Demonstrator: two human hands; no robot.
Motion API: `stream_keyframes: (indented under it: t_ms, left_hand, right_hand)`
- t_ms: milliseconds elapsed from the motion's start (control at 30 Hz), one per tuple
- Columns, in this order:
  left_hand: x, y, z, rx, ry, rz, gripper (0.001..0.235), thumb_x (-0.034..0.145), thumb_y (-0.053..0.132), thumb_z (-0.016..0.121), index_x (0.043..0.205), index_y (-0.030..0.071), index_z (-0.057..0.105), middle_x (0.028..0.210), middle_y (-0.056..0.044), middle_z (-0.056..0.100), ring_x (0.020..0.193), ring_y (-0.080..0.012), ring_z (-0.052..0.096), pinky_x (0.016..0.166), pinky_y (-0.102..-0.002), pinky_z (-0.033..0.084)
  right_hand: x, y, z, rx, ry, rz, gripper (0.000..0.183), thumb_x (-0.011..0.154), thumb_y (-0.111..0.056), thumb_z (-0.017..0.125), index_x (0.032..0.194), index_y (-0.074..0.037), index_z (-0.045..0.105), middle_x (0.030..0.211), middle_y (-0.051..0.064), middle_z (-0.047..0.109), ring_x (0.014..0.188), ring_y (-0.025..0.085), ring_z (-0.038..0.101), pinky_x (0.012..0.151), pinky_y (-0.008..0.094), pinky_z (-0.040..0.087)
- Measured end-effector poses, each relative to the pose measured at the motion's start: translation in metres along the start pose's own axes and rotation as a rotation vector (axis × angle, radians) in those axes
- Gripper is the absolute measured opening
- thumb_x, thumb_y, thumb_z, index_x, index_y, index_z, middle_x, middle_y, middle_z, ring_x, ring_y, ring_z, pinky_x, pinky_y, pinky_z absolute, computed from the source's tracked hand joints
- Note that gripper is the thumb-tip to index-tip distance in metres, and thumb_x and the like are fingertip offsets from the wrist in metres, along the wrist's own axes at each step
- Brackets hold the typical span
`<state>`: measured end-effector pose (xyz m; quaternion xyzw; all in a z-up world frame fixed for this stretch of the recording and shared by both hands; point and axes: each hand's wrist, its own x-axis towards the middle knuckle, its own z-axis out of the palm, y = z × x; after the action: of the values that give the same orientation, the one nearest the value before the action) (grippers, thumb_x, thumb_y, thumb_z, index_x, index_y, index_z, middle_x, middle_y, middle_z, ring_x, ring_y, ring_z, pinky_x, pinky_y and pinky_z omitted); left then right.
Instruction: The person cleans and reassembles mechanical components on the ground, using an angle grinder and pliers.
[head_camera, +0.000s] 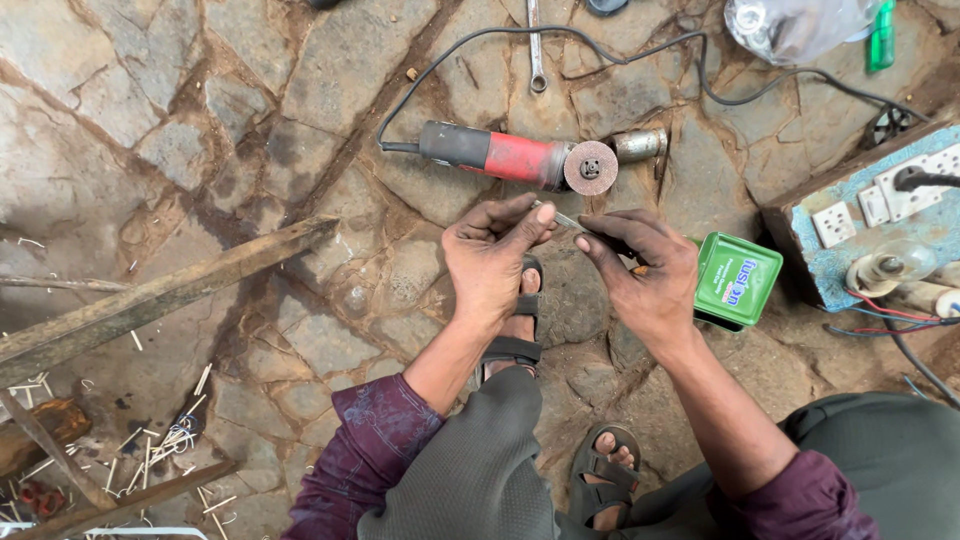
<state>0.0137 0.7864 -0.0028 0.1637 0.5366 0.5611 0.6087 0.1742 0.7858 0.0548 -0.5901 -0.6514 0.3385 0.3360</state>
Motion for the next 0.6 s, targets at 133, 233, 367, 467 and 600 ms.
stream_keyframes:
  t_ms: [133,233,367,467,600]
  left_hand:
    - [0.000,0.000,-0.005,0.041,0.037,0.002,0.027,0.084,0.006,0.084,0.105,-0.008,0.073,0.089,-0.011,0.075,0.074,-0.0125,0.072,0.071,-0.026,0.063]
    - [0.000,0.000,-0.007,0.050,0.039,0.019,0.027,0.084,0.006,0.084,0.105,-0.008,0.073,0.089,-0.011,0.076,0.075,-0.0124,0.073,0.073,-0.027,0.063]
    - [-0.003,-0.005,-0.010,0.065,0.044,0.028,0.026,0.085,0.005,0.084,0.104,-0.008,0.074,0.090,-0.011,0.076,0.076,-0.0119,0.073,0.073,-0.026,0.063]
    - [-0.003,-0.015,-0.017,0.029,0.040,0.017,0.024,0.084,0.003,0.084,0.104,-0.008,0.075,0.091,-0.011,0.077,0.076,-0.0116,0.072,0.072,-0.025,0.061]
    - [-0.006,-0.035,-0.032,0.087,0.090,-0.051,0.022,0.084,0.001,0.083,0.102,-0.009,0.076,0.086,-0.011,0.077,0.071,-0.0111,0.071,0.066,-0.023,0.057]
  right_hand:
    - [-0.001,0.001,0.008,-0.023,0.010,-0.018,0.019,0.092,-0.008,0.082,0.111,-0.004,0.078,0.100,0.010,0.074,0.082,0.015,0.071,0.073,0.027,0.056]
    - [-0.001,-0.002,0.012,-0.041,0.012,-0.007,0.018,0.092,-0.007,0.082,0.109,-0.004,0.078,0.097,0.009,0.074,0.079,0.014,0.070,0.071,0.027,0.056]
    - [-0.004,-0.002,0.017,-0.045,0.020,0.000,0.017,0.091,-0.007,0.081,0.107,-0.003,0.077,0.096,0.009,0.074,0.079,0.014,0.070,0.069,0.027,0.055]
    - [-0.009,0.008,0.024,-0.036,0.000,0.024,0.015,0.091,-0.007,0.080,0.104,-0.004,0.076,0.095,0.009,0.074,0.076,0.015,0.069,0.066,0.028,0.055]
    - [-0.023,0.027,0.042,-0.034,-0.009,0.007,0.011,0.091,-0.008,0.077,0.101,-0.004,0.074,0.095,0.010,0.074,0.083,0.017,0.073,0.073,0.030,0.059]
